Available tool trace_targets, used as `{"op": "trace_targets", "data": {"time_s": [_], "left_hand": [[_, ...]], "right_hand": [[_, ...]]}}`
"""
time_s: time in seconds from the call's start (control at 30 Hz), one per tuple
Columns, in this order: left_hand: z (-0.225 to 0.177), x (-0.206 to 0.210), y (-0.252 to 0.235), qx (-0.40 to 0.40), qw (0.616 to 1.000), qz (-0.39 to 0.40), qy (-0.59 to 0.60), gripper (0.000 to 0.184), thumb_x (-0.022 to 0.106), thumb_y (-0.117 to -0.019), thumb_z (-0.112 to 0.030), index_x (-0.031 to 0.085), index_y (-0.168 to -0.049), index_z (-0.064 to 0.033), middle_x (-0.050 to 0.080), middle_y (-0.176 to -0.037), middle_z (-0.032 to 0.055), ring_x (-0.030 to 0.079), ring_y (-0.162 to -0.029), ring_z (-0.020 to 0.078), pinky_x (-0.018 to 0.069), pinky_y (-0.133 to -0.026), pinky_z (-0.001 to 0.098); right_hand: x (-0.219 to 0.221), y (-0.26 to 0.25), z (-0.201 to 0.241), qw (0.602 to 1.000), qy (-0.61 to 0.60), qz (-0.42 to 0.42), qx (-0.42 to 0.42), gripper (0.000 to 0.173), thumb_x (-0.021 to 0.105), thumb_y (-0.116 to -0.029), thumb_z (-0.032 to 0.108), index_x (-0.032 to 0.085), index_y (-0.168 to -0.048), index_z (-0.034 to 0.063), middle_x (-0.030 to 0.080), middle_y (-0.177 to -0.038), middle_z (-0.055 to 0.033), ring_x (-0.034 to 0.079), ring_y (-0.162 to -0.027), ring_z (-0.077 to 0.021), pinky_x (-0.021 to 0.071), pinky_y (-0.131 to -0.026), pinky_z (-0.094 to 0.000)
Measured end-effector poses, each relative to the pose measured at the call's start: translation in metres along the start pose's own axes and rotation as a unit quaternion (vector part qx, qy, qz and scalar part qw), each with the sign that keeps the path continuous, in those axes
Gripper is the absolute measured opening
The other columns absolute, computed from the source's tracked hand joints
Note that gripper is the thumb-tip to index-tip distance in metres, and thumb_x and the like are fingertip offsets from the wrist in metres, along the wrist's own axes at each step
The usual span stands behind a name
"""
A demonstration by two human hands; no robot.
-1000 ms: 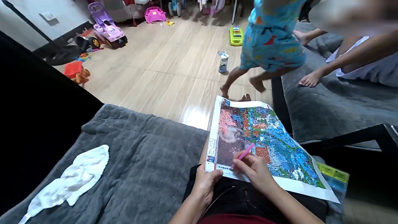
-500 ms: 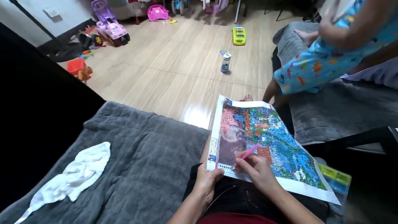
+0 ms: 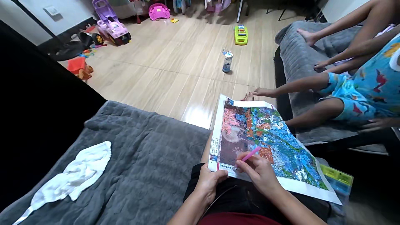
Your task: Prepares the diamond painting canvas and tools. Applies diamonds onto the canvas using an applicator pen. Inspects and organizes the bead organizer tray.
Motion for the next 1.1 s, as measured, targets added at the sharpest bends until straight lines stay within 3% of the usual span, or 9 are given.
{"op": "trace_targets", "data": {"time_s": [1.1], "left_hand": [[0.0017,-0.0004,-0.0014,0.000,1.000,0.007,0.010,0.042,0.065,-0.0824,0.023,0.051,-0.119,0.0086,0.071,-0.093,0.0150,0.073,-0.075,0.0182,0.0632,-0.072,0.0298]], "right_hand": [[0.0038,0.0023,-0.0031,0.999,0.028,-0.002,-0.037,0.022,0.059,-0.0951,0.016,0.072,-0.094,-0.0009,0.071,-0.080,-0.0068,0.070,-0.071,-0.0093,0.0589,-0.069,-0.0236]]}}
Point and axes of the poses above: each hand's wrist, its own y-axis away from the middle knuckle, its own x-axis out of the palm, z = x × y, the point moved 1 cm from there along -y, towards the middle knuckle
